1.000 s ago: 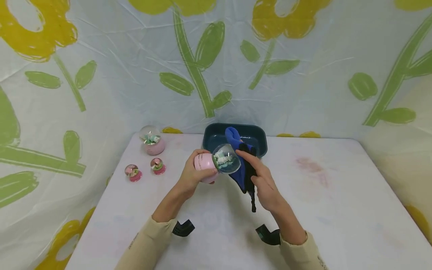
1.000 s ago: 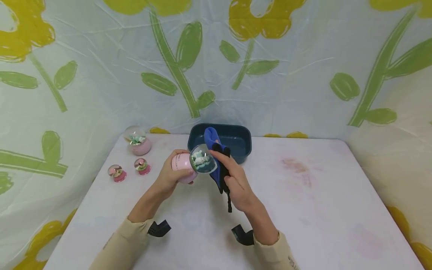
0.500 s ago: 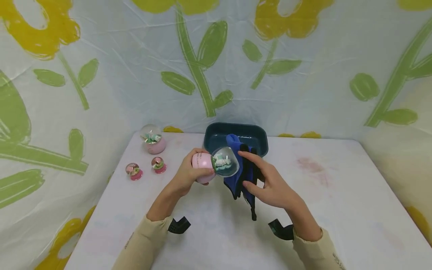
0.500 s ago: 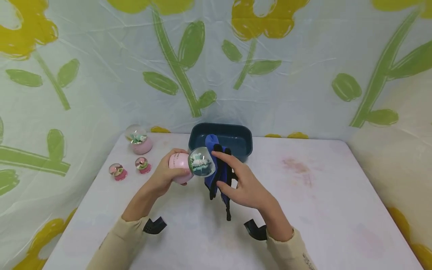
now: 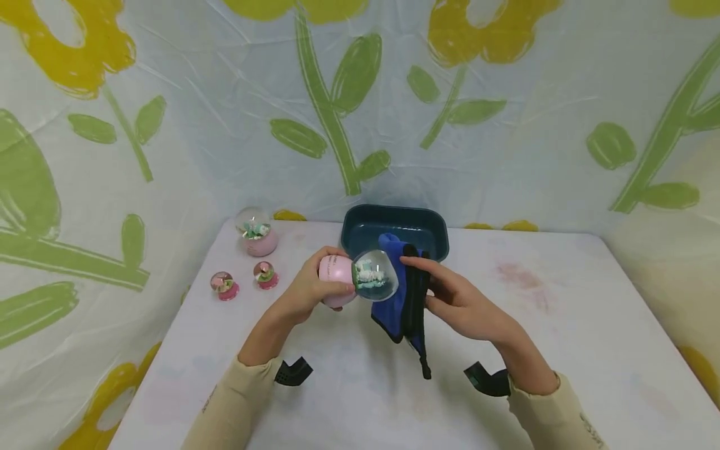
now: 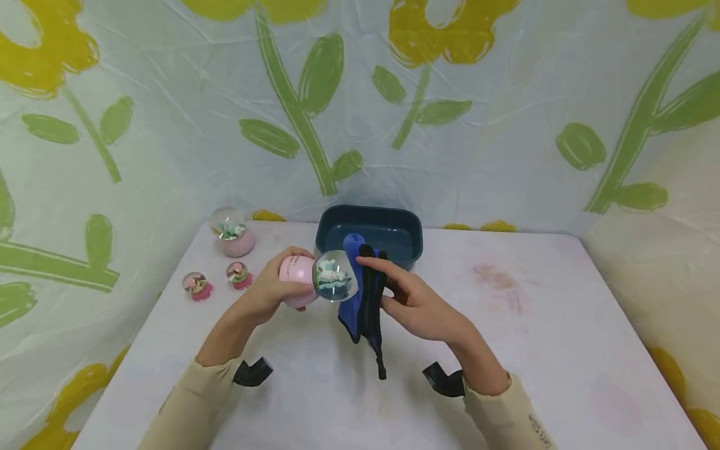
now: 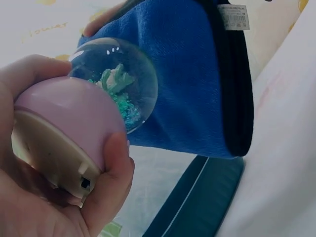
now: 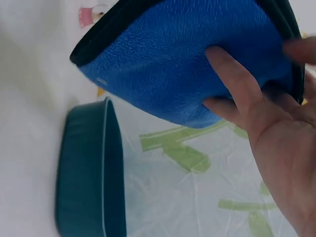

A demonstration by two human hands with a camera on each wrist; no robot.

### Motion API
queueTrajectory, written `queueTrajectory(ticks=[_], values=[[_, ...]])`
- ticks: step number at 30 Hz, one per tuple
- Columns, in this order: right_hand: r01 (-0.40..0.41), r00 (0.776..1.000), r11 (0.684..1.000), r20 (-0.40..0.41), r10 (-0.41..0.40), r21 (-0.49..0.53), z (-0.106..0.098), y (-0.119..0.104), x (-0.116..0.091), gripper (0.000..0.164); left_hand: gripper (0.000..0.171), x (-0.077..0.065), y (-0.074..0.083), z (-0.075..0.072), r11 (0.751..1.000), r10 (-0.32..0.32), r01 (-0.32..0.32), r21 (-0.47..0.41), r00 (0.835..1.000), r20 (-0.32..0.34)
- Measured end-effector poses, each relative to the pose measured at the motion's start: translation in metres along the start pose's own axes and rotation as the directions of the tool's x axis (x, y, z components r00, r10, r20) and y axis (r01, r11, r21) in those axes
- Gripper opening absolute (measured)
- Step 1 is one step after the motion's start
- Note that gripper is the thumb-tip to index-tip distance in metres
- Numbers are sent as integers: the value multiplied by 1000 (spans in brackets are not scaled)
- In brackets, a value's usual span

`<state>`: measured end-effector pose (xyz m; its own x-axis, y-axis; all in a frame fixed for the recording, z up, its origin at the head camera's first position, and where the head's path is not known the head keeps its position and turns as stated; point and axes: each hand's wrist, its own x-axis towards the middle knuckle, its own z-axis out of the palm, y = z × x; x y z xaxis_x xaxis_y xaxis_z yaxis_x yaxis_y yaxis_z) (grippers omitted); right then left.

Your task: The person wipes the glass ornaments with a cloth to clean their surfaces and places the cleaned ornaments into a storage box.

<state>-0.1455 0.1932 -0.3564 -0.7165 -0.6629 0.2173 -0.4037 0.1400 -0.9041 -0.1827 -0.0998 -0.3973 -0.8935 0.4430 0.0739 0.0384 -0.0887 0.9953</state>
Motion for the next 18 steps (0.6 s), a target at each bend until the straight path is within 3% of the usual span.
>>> queueTrajectory(ticks=[3, 7, 12, 15, 18], values=[[25, 999, 999, -34, -26, -34, 0, 7, 1, 64, 53, 0, 1, 1, 1000, -15, 15, 24, 1000, 2], [73, 982, 991, -165, -92, -115, 9, 19, 4, 70, 53, 0, 0, 9, 999, -36, 36, 23, 999, -15], [142, 920, 981, -350, -179, -131, 30, 34, 10, 72, 54, 1, 1, 23, 999, -38, 37, -2, 999, -14], [190, 873, 979, -443, -203, -75, 43, 38, 14, 79, 55, 2, 2, 30, 1000, -24, 24, 16, 1000, -10], [220, 844, 975, -499, -197, -13, 53, 40, 18, 72, 56, 2, 4, 34, 998, -11, 13, 56, 999, -38]])
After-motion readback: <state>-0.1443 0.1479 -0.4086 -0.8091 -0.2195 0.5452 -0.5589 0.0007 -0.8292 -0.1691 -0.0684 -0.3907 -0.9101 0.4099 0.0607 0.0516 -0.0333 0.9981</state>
